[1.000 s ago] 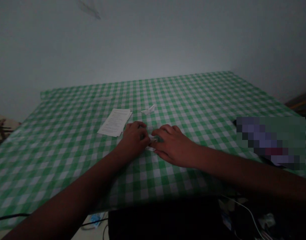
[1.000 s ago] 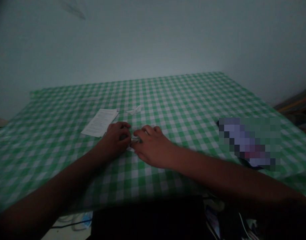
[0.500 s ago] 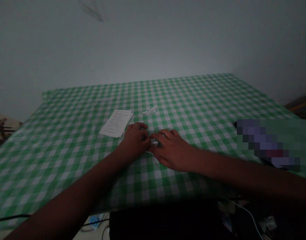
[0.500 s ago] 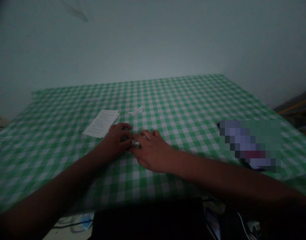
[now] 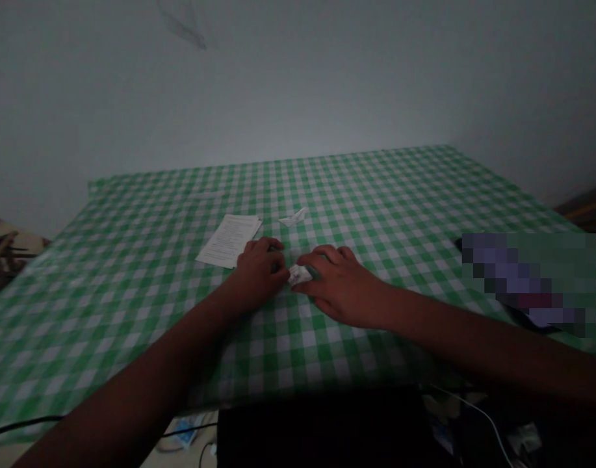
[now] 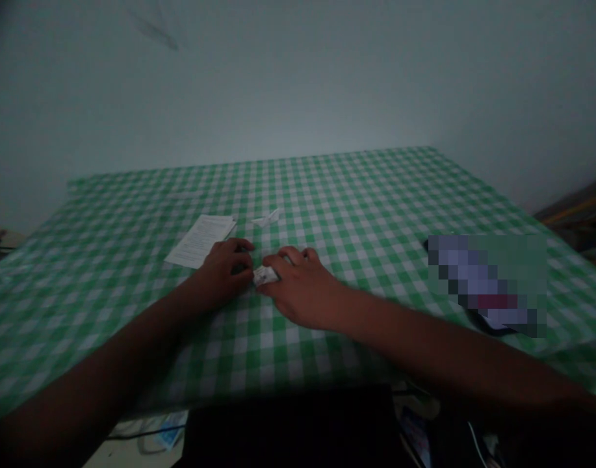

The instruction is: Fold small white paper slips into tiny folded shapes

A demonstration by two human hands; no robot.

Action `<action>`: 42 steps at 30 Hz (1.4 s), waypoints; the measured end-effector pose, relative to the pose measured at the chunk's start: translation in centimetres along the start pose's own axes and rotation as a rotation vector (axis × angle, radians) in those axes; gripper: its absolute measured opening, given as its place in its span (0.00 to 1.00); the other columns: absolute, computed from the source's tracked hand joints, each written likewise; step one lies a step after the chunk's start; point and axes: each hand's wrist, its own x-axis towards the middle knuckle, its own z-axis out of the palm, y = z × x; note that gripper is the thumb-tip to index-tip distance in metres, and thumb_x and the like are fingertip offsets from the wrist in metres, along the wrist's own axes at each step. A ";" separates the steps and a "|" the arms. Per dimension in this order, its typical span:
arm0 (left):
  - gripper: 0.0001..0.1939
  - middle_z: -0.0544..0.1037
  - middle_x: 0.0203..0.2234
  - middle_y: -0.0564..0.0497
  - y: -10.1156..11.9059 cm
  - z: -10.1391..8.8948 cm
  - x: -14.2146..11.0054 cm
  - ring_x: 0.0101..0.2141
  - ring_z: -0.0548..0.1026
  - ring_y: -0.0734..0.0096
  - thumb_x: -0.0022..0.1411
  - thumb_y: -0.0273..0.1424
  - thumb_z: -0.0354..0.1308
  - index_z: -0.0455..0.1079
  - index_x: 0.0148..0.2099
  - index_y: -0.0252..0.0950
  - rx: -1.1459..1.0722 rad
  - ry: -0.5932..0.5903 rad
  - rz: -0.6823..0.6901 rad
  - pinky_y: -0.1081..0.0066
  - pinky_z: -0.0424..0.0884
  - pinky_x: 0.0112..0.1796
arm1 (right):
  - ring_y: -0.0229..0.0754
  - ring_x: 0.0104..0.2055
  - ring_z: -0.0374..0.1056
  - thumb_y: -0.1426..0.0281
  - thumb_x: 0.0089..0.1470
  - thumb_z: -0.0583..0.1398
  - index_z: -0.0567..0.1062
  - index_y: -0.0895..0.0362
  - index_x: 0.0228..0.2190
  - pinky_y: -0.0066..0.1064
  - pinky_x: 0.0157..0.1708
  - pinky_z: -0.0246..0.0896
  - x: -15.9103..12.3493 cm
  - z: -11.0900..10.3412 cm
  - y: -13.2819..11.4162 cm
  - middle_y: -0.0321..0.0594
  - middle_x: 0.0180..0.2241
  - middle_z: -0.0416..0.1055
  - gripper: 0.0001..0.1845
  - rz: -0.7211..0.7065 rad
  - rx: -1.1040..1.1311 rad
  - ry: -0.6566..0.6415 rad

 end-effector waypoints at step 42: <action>0.06 0.73 0.48 0.53 1.1 -0.6 -0.3 0.51 0.67 0.59 0.61 0.29 0.58 0.76 0.38 0.43 -0.142 -0.119 0.206 0.54 0.61 0.54 | 0.43 0.50 0.66 0.73 0.61 0.57 0.75 0.56 0.45 0.40 0.52 0.61 1.4 1.7 4.0 0.44 0.46 0.73 0.11 -0.097 0.437 0.181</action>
